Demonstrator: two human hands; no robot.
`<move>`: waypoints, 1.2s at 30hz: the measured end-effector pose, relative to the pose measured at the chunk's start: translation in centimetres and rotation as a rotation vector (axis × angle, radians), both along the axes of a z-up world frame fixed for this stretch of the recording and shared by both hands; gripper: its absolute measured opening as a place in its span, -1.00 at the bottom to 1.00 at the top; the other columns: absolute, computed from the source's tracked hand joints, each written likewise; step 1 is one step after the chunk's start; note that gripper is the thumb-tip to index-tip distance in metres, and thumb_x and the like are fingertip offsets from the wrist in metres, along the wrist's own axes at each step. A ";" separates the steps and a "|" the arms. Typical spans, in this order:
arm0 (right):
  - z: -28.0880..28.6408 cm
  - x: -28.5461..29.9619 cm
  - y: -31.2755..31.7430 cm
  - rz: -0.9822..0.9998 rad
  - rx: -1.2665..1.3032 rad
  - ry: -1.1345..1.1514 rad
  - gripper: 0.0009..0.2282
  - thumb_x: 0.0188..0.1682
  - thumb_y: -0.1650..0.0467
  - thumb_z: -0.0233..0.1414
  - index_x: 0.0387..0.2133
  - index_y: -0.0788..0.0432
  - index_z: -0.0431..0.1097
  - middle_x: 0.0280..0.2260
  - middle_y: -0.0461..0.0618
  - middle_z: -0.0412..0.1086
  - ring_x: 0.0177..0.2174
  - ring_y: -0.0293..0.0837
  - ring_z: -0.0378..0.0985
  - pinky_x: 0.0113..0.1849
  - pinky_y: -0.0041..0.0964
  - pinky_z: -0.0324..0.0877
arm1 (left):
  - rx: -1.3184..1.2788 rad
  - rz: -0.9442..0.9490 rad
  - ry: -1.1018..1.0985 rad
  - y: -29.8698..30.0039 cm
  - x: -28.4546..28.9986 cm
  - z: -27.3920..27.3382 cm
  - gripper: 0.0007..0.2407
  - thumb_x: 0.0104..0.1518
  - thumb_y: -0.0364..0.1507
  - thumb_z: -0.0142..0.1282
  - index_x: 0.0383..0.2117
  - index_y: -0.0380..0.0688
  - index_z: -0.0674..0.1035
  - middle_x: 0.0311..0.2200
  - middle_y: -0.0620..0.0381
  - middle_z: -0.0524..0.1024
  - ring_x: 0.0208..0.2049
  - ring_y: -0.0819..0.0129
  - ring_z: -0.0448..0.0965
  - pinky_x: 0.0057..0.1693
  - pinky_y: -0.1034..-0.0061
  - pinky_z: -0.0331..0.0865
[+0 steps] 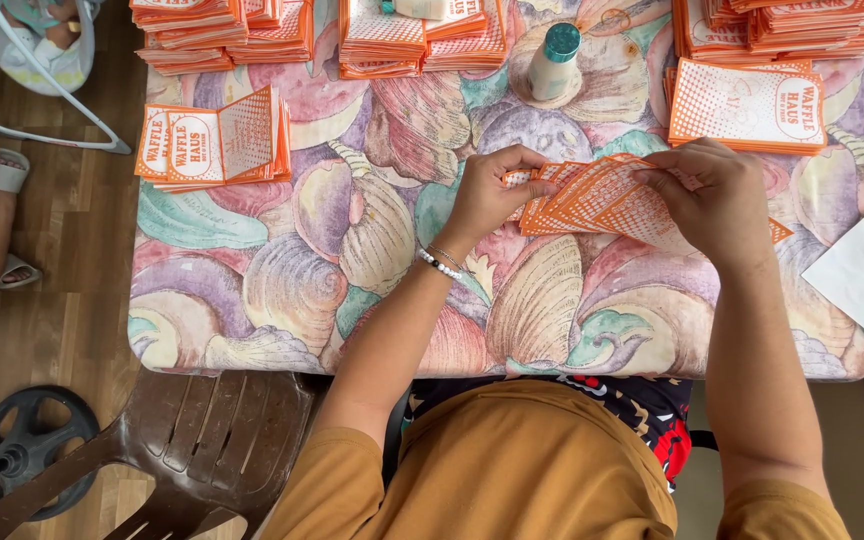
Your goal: Applying glue to paper templates and folding them to assemble paper bags.
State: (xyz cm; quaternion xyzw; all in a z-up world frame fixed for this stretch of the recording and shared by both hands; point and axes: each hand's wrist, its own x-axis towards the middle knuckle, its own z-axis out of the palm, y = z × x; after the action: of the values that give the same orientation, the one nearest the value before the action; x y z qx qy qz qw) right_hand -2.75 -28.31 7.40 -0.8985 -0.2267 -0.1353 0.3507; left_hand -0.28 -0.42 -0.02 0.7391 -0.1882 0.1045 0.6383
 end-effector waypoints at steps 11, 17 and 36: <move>2.6 -1.1 2.7 0.166 -0.372 -0.225 -0.83 0.16 0.48 0.20 -0.03 0.31 0.61 -0.44 -0.05 0.46 -0.39 -0.02 0.41 -0.35 -0.12 0.43 | -0.030 -0.014 -0.006 0.0 -0.2 0.2 -0.83 -0.03 -0.46 0.45 -0.33 -0.09 0.68 -0.36 0.22 0.70 -0.27 0.49 0.70 -0.09 0.64 0.55; 1.6 -1.7 3.6 0.153 -0.343 -0.443 -0.97 0.20 0.52 0.25 -0.20 0.21 0.65 -0.35 -0.03 0.50 -0.35 0.00 0.40 -0.34 -0.16 0.36 | -0.105 -0.033 0.024 0.0 -0.3 0.6 -0.84 -0.02 -0.48 0.44 -0.33 -0.06 0.69 -0.33 0.24 0.70 -0.24 0.52 0.69 -0.02 0.66 0.52; 0.7 -1.9 5.3 0.213 -0.248 -0.533 -0.97 0.14 0.60 0.21 -0.27 0.33 0.61 -0.12 0.13 0.59 -0.15 0.11 0.54 -0.11 -0.07 0.49 | -0.119 -0.086 0.134 -0.4 0.0 -0.3 -0.80 -0.06 -0.47 0.46 -0.34 -0.10 0.67 -0.34 0.17 0.69 -0.20 0.44 0.71 -0.04 0.62 0.58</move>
State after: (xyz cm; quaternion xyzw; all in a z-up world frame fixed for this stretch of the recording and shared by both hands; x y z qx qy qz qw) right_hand -4.63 -23.02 8.12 -0.8385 -0.4184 -0.2998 0.1787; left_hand -0.26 -0.80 -0.35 0.6964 -0.1703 0.0382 0.6962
